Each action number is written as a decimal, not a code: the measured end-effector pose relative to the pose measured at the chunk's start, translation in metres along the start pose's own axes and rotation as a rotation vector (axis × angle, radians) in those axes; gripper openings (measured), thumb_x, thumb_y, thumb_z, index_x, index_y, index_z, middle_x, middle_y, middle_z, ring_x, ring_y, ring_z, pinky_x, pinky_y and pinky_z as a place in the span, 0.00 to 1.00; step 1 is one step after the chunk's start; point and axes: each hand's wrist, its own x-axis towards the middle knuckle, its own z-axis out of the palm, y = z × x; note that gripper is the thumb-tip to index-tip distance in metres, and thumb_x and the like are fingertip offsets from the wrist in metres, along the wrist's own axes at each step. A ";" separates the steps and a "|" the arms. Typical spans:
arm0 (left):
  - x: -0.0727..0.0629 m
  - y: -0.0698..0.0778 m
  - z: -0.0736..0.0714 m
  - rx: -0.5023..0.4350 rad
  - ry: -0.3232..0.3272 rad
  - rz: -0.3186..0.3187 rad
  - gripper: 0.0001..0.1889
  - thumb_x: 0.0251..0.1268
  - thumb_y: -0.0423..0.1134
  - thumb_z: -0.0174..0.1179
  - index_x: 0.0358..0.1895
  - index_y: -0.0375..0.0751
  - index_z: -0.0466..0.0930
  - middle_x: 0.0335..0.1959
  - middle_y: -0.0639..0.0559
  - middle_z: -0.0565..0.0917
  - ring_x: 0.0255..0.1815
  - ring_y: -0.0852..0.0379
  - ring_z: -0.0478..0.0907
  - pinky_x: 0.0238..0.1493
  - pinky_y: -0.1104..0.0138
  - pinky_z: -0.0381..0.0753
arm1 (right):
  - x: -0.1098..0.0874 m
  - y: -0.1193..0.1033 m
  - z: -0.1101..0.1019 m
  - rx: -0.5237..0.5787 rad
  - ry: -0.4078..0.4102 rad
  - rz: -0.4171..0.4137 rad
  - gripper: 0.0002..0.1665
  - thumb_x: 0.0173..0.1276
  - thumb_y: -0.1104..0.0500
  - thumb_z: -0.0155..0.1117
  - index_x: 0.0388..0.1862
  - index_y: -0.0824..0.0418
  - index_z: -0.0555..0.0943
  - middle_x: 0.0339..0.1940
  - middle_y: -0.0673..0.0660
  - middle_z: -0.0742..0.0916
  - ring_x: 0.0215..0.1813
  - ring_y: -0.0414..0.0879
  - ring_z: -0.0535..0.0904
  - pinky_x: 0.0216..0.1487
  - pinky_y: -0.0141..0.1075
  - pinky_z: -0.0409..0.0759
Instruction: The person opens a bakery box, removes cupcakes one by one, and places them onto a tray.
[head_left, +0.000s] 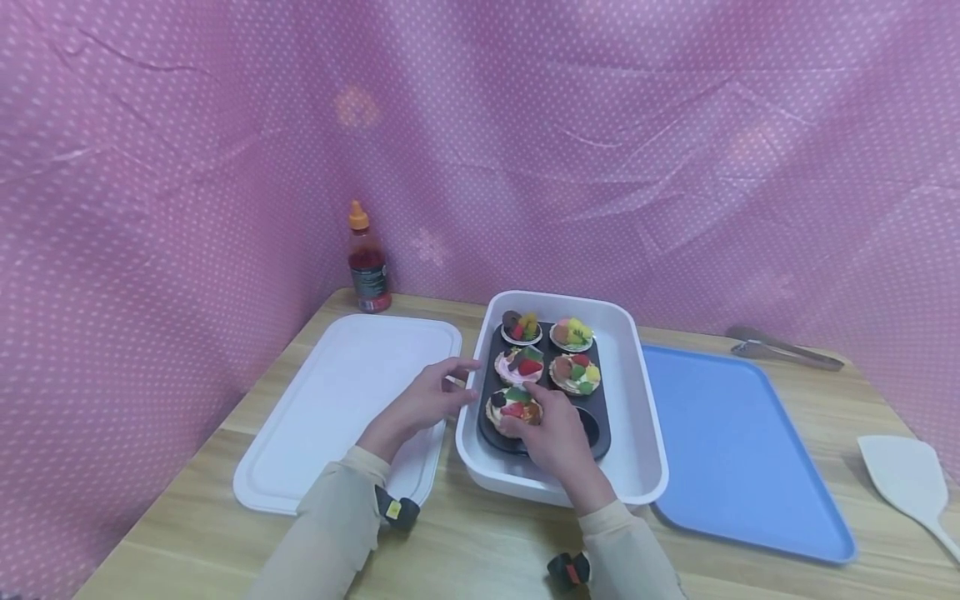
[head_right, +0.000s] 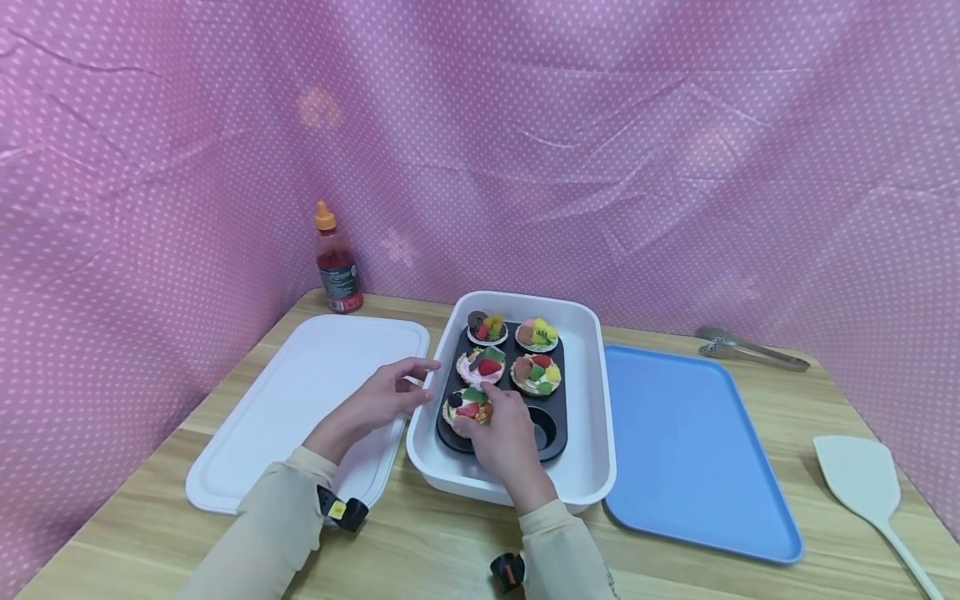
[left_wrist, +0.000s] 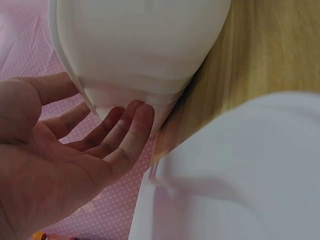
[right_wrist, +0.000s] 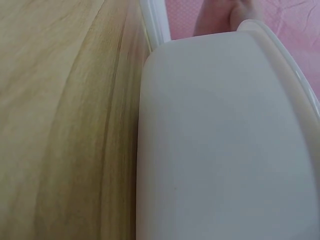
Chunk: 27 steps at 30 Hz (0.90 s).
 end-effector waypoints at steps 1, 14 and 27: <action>0.000 0.000 0.000 0.001 -0.001 0.003 0.26 0.68 0.31 0.61 0.70 0.39 0.72 0.58 0.37 0.79 0.50 0.48 0.83 0.45 0.61 0.88 | 0.000 0.000 0.000 0.001 -0.001 -0.001 0.42 0.63 0.51 0.75 0.74 0.57 0.72 0.70 0.66 0.76 0.71 0.62 0.72 0.70 0.62 0.70; 0.001 0.003 0.000 -0.008 0.000 -0.026 0.26 0.69 0.31 0.61 0.70 0.40 0.72 0.59 0.37 0.79 0.50 0.49 0.83 0.45 0.62 0.88 | 0.000 0.000 -0.002 0.027 -0.020 0.011 0.41 0.65 0.53 0.74 0.75 0.58 0.70 0.71 0.66 0.75 0.69 0.60 0.72 0.71 0.61 0.70; 0.001 0.001 0.000 -0.008 -0.008 -0.021 0.26 0.70 0.32 0.61 0.71 0.39 0.71 0.59 0.36 0.78 0.51 0.48 0.83 0.46 0.61 0.88 | -0.001 -0.001 -0.004 0.054 -0.034 0.013 0.41 0.64 0.55 0.73 0.75 0.57 0.70 0.74 0.63 0.74 0.67 0.57 0.73 0.68 0.55 0.74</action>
